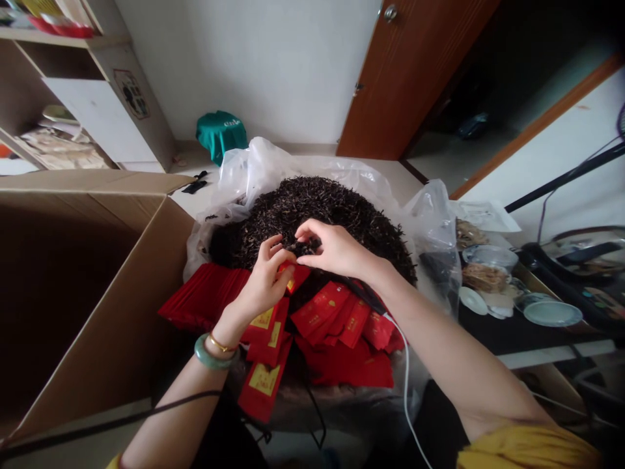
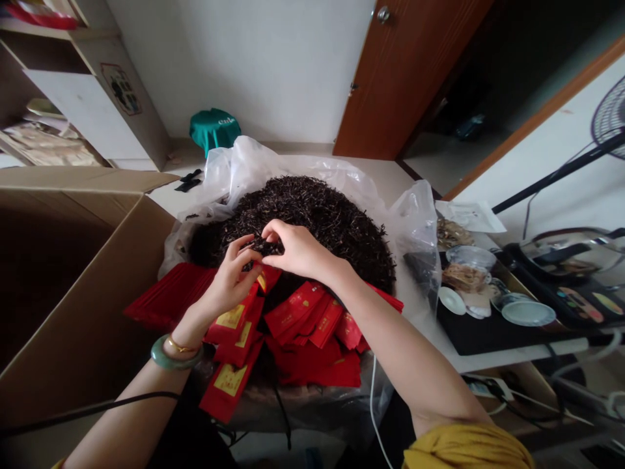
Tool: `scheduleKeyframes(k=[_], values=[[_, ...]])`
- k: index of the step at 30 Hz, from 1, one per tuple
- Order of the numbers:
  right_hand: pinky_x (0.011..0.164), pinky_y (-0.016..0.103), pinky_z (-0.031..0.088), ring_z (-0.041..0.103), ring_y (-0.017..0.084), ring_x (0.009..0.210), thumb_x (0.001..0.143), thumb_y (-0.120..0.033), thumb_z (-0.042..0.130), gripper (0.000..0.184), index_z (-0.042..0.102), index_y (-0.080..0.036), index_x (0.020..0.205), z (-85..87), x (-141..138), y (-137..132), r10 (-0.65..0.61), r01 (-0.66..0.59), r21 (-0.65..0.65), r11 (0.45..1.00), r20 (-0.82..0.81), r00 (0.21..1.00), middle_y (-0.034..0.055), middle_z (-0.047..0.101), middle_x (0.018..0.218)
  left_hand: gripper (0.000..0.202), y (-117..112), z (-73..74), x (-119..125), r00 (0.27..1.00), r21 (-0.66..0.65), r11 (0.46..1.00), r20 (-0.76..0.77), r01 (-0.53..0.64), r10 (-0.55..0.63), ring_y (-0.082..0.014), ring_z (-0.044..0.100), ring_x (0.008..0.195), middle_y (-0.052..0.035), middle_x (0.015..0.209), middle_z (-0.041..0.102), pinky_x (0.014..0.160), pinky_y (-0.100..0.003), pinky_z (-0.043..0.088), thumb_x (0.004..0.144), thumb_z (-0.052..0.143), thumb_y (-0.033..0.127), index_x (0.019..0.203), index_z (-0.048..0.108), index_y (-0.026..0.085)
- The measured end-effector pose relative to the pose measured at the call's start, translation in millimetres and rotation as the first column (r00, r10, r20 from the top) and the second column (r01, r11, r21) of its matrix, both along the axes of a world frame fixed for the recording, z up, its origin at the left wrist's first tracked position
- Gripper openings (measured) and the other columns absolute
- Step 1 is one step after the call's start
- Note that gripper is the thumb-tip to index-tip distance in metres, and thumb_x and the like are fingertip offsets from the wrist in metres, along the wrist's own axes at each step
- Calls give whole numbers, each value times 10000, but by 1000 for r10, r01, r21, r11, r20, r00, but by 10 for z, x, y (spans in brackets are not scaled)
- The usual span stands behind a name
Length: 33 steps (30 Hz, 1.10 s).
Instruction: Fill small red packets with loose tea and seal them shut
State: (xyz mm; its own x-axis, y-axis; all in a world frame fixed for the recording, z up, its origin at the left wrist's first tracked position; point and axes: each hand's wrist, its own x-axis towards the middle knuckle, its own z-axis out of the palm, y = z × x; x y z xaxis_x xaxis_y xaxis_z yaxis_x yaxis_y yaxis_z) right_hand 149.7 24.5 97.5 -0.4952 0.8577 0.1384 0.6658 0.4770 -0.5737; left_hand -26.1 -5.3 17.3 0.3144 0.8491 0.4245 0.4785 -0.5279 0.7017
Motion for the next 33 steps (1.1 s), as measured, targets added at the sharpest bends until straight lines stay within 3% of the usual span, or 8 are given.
scheduleKeyframes(k=[7, 10, 14, 18, 22, 26, 30, 33], values=[[943, 359, 444, 627, 209, 1007, 822, -62, 538, 239, 725, -188, 901, 71, 85, 19, 247, -253, -14, 967, 271, 930, 68, 690, 1081, 121, 9, -14, 3, 999, 26, 999, 4, 32, -32, -286, 384, 1329, -118, 1265, 406, 1023, -495, 468, 874, 467, 136, 905, 569, 194], [904, 347, 454, 624, 202, 981, 825, -55, 534, 236, 723, -180, 888, 31, 26, 34, 230, -242, 8, 970, 284, 931, 79, 666, 1082, 122, 9, -24, 3, 999, 37, 998, 18, 44, -45, -286, 367, 1344, -118, 1264, 401, 1059, -508, 431, 872, 463, 130, 896, 567, 189], [782, 277, 487, 631, 150, 860, 760, -50, 608, 329, 666, -171, 1060, 58, 14, 9, 128, -121, -79, 990, 98, 987, 57, 678, 1041, 122, -1, -1, -10, 1000, 2, 1000, 9, 16, -16, -293, 345, 1356, -119, 1304, 379, 1008, -499, 481, 866, 466, 131, 904, 562, 195], [756, 263, 487, 632, 163, 902, 688, -22, 645, 550, 608, -193, 1209, 113, 63, -26, 231, -208, -167, 964, 132, 964, 58, 684, 1115, 131, -6, 19, -18, 1000, 8, 1000, 8, 20, -20, -287, 379, 1334, -116, 1277, 407, 1019, -496, 472, 859, 462, 118, 893, 564, 193], [781, 270, 483, 655, 143, 828, 745, -7, 579, 509, 629, -226, 1202, 76, 55, -17, 162, -146, -122, 982, 136, 977, 38, 710, 1110, 139, -10, 23, -19, 1000, 39, 999, -8, 15, -14, -272, 445, 1281, -117, 1287, 420, 1011, -483, 476, 865, 456, 125, 899, 573, 192], [745, 260, 485, 671, 137, 776, 815, -73, 568, 343, 687, -210, 1106, 20, 50, -27, 65, -57, -114, 992, 68, 996, 19, 751, 930, 145, -7, 29, -27, 997, 116, 993, -76, -3, 11, -245, 525, 1180, -113, 1304, 459, 989, -452, 481, 874, 464, 134, 914, 586, 201], [720, 271, 485, 663, 159, 775, 742, -189, 713, 356, 686, -190, 1097, -4, 94, -92, 110, -103, -96, 990, 74, 991, 42, 740, 983, 123, 2, 43, -34, 990, 195, 981, -137, -9, 37, -247, 560, 1102, -120, 1179, 577, 954, -447, 484, 884, 466, 137, 911, 574, 187], [722, 263, 475, 662, 157, 768, 723, -119, 695, 295, 713, -192, 1009, -47, 128, -122, 136, -130, -62, 990, 98, 986, 32, 744, 943, 110, 2, 53, -34, 993, 184, 983, -121, 11, 12, -235, 590, 1069, -135, 1144, 601, 920, -411, 503, 889, 461, 134, 911, 561, 174]])
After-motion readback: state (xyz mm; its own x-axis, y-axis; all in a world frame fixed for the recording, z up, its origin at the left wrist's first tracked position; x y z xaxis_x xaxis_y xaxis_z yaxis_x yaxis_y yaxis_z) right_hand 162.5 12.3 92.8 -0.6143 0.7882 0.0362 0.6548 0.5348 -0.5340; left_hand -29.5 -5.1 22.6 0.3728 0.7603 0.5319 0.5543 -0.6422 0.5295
